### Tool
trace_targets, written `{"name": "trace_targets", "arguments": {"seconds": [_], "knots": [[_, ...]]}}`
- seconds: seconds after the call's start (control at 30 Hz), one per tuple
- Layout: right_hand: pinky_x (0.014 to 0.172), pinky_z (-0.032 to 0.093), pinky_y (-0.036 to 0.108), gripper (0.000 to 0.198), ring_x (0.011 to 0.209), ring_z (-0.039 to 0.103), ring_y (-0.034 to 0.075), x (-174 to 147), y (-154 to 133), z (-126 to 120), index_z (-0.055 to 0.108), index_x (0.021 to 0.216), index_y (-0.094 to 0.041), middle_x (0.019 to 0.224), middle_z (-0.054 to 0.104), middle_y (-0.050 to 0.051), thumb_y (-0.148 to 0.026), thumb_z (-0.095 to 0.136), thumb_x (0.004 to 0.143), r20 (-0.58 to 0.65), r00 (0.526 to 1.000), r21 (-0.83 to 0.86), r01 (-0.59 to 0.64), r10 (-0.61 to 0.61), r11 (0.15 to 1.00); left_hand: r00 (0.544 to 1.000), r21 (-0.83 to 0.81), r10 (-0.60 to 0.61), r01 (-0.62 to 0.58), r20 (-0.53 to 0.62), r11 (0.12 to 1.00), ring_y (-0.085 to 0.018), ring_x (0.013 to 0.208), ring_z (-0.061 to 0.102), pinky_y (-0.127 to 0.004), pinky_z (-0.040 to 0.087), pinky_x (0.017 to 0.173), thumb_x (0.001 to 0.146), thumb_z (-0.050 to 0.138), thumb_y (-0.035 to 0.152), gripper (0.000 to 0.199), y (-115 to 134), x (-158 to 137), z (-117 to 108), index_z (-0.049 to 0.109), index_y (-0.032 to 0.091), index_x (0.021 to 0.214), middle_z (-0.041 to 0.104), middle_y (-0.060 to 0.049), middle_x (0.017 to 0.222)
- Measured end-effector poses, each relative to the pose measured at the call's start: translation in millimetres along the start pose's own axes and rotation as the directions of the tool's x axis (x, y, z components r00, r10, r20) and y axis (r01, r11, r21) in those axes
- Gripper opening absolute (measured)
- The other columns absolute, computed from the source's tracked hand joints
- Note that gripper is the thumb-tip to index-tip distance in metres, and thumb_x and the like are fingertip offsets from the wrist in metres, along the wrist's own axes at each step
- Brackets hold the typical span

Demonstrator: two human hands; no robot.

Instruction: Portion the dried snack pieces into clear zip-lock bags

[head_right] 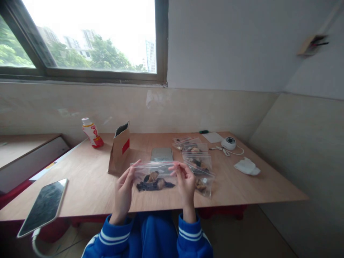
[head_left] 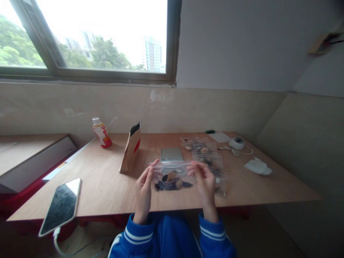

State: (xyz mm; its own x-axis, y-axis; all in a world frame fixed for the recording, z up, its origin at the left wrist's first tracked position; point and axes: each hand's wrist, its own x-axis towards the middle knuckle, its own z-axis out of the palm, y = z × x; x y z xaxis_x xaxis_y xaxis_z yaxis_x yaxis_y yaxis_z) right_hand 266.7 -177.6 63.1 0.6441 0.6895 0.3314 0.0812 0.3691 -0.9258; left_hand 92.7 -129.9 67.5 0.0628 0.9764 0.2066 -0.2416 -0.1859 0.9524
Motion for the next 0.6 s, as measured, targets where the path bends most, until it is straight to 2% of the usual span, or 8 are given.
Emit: {"name": "trace_targets", "arguments": {"seconds": [0.1, 0.2, 0.33, 0.47, 0.6], "knots": [[0.059, 0.052, 0.028, 0.033, 0.059, 0.063, 0.016, 1, -1, -4, 0.069, 0.094, -0.017, 0.081, 0.075, 0.007, -0.047, 0.060, 0.084, -0.018, 1.000, -0.074, 0.011, -0.013, 0.997, 0.999, 0.085, -0.027, 0.029, -0.024, 0.996, -0.023, 0.092, 0.067, -0.031, 0.052, 0.082, 0.078, 0.065, 0.045, 0.036, 3, 1, -5, 0.074, 0.016, 0.099, 0.075, -0.007, 0.095], [0.061, 0.052, 0.028, 0.033, 0.062, 0.064, 0.016, 0, -2, -7, 0.069, 0.097, -0.018, 0.086, 0.075, 0.007, -0.047, 0.054, 0.088, 0.003, 0.999, -0.141, 0.033, -0.033, 0.989, 0.998, 0.123, -0.012, 0.020, -0.069, 0.992, -0.021, 0.078, 0.068, -0.029, 0.054, 0.071, 0.076, 0.068, 0.043, 0.031, 4, 0, -7, 0.074, 0.016, 0.089, 0.075, -0.005, 0.082], [0.063, 0.051, 0.029, 0.033, 0.061, 0.063, 0.016, -3, -3, -13, 0.067, 0.097, -0.019, 0.091, 0.074, 0.008, -0.047, 0.052, 0.089, 0.026, 0.995, -0.271, 0.102, -0.098, 0.957, 0.997, 0.120, 0.016, -0.006, -0.081, 0.993, -0.018, 0.073, 0.067, -0.027, 0.054, 0.066, 0.075, 0.070, 0.042, 0.029, 6, 1, -9, 0.073, 0.016, 0.088, 0.074, -0.005, 0.079], [0.064, 0.050, 0.029, 0.032, 0.064, 0.063, 0.017, -5, -5, -19, 0.067, 0.094, -0.018, 0.082, 0.073, 0.006, -0.047, 0.053, 0.088, 0.008, 0.990, -0.352, 0.137, -0.144, 0.926, 1.000, 0.078, 0.004, -0.001, -0.029, 0.997, -0.018, 0.071, 0.068, -0.026, 0.055, 0.063, 0.073, 0.072, 0.042, 0.030, 10, 0, -11, 0.071, 0.016, 0.087, 0.074, -0.006, 0.080], [0.070, 0.050, 0.031, 0.030, 0.073, 0.065, 0.020, -6, -10, -22, 0.068, 0.087, -0.019, 0.081, 0.072, 0.005, -0.047, 0.056, 0.086, -0.023, 0.986, -0.366, 0.142, -0.162, 0.920, 0.999, 0.096, -0.011, 0.007, 0.042, 0.995, -0.021, 0.080, 0.069, -0.028, 0.056, 0.066, 0.074, 0.071, 0.042, 0.030, 17, -1, -13, 0.073, 0.016, 0.089, 0.074, -0.008, 0.090]]}}
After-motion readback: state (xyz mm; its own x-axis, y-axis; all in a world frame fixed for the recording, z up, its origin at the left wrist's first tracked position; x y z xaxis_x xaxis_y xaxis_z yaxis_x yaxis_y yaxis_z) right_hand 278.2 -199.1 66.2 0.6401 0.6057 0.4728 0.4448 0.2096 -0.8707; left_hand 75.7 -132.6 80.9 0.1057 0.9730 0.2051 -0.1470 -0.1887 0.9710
